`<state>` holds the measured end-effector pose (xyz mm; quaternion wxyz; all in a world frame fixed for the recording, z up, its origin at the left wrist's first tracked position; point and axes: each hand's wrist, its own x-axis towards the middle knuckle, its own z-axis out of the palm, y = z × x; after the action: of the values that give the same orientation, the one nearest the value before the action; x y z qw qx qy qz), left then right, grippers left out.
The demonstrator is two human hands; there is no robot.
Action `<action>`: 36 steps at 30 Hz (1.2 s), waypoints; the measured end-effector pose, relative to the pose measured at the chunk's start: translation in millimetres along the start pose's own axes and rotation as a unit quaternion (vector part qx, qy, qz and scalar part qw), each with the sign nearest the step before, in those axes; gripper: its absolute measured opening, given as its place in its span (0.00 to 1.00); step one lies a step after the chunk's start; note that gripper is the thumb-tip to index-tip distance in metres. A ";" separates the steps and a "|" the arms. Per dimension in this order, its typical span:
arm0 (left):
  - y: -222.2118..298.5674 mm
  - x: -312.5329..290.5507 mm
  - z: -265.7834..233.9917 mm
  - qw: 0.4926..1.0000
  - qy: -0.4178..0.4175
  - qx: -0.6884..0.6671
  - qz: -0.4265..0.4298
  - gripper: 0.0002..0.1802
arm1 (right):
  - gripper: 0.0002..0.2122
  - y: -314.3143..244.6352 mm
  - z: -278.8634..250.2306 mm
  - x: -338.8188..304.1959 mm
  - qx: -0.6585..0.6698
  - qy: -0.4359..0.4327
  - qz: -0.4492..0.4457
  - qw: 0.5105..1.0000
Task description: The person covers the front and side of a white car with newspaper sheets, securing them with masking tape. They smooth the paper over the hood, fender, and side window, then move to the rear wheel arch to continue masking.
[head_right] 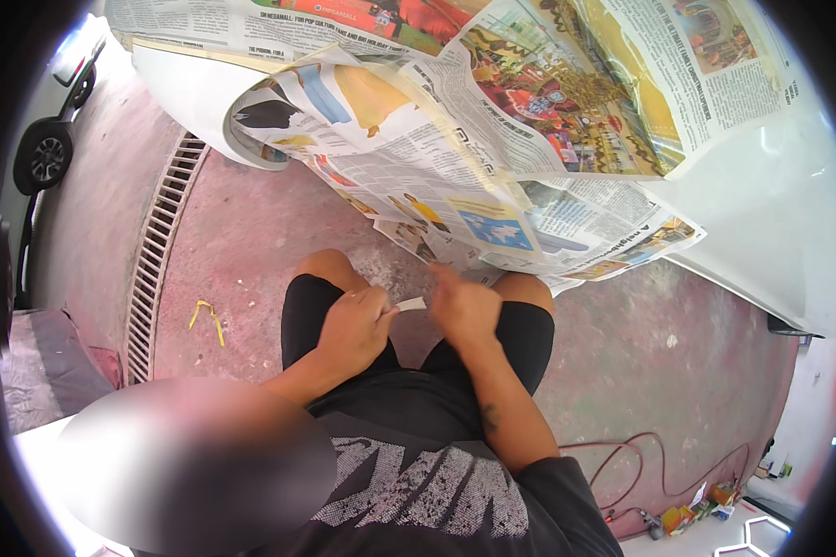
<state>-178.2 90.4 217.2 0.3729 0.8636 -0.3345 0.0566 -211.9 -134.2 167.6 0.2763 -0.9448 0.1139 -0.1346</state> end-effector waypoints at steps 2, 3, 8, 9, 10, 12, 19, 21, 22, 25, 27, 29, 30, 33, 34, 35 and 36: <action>7.5 0.7 -27.3 1.000 -0.017 0.003 0.003 0.11 | 0.11 7.3 -27.5 -3.7 0.001 0.017 0.009 1.000; 7.8 -1.6 -36.9 1.000 -0.019 0.011 -0.002 0.11 | 0.12 -9.9 -58.6 0.7 0.033 0.012 -0.004 0.999; -15.0 46.7 -12.0 0.923 -0.108 -0.290 -0.228 0.10 | 0.18 -5.4 -90.8 12.1 0.170 -0.102 0.013 0.980; -20.2 60.1 5.7 0.908 -0.122 -0.325 -0.236 0.11 | 0.19 17.0 -82.5 16.6 0.128 -0.080 0.034 0.988; -28.2 71.5 26.2 0.902 -0.132 -0.344 -0.225 0.12 | 0.20 34.9 -79.1 22.6 0.088 -0.062 0.051 0.993; -45.4 90.0 67.7 0.901 -0.148 -0.364 -0.185 0.15 | 0.23 47.5 -85.9 31.8 0.184 -0.085 0.063 0.977; -39.7 114.5 146.2 0.856 -0.112 -0.448 -0.230 0.15 | 0.23 54.2 -91.6 32.2 0.143 -0.096 0.022 0.985; -43.1 116.8 157.5 0.845 -0.086 -0.475 -0.228 0.14 | 0.23 43.0 -93.9 34.3 0.133 -0.111 0.035 0.984; -45.3 116.9 162.5 0.839 -0.074 -0.489 -0.227 0.14 | 0.23 41.0 -93.3 34.8 0.135 -0.113 0.038 0.984; -34.0 121.9 158.0 0.836 -0.088 -0.478 -0.253 0.14 | 0.23 44.3 -92.4 33.3 0.138 -0.110 0.056 0.983; -40.5 122.4 166.0 0.844 -0.073 -0.473 -0.242 0.14 | 0.23 42.7 -91.7 35.0 0.133 -0.113 0.059 0.983; -41.2 122.9 171.6 0.845 -0.052 -0.476 -0.239 0.14 | 0.23 40.2 -94.4 35.3 0.127 -0.110 0.056 0.984; -38.5 122.6 173.3 0.842 -0.037 -0.481 -0.242 0.14 | 0.23 39.6 -94.8 35.2 0.125 -0.108 0.056 0.985; -31.8 122.3 175.5 0.855 -0.001 -0.453 -0.253 0.15 | 0.22 40.9 -92.6 35.6 0.118 -0.101 0.046 0.987; -30.1 121.9 175.4 0.862 0.009 -0.436 -0.256 0.16 | 0.22 40.9 -89.8 34.5 0.115 -0.084 0.038 0.989; -27.4 122.2 174.0 0.879 0.017 -0.398 -0.264 0.17 | 0.22 39.0 -86.3 33.7 0.112 -0.066 0.030 0.991; -24.5 121.9 172.5 0.893 0.026 -0.358 -0.271 0.18 | 0.22 36.6 -83.3 33.2 0.110 -0.048 0.022 0.993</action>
<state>-95.4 -80.4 121.3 0.6663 0.7269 -0.0753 -0.1483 -212.4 -214.8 221.3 0.3861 -0.9115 0.1055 -0.0942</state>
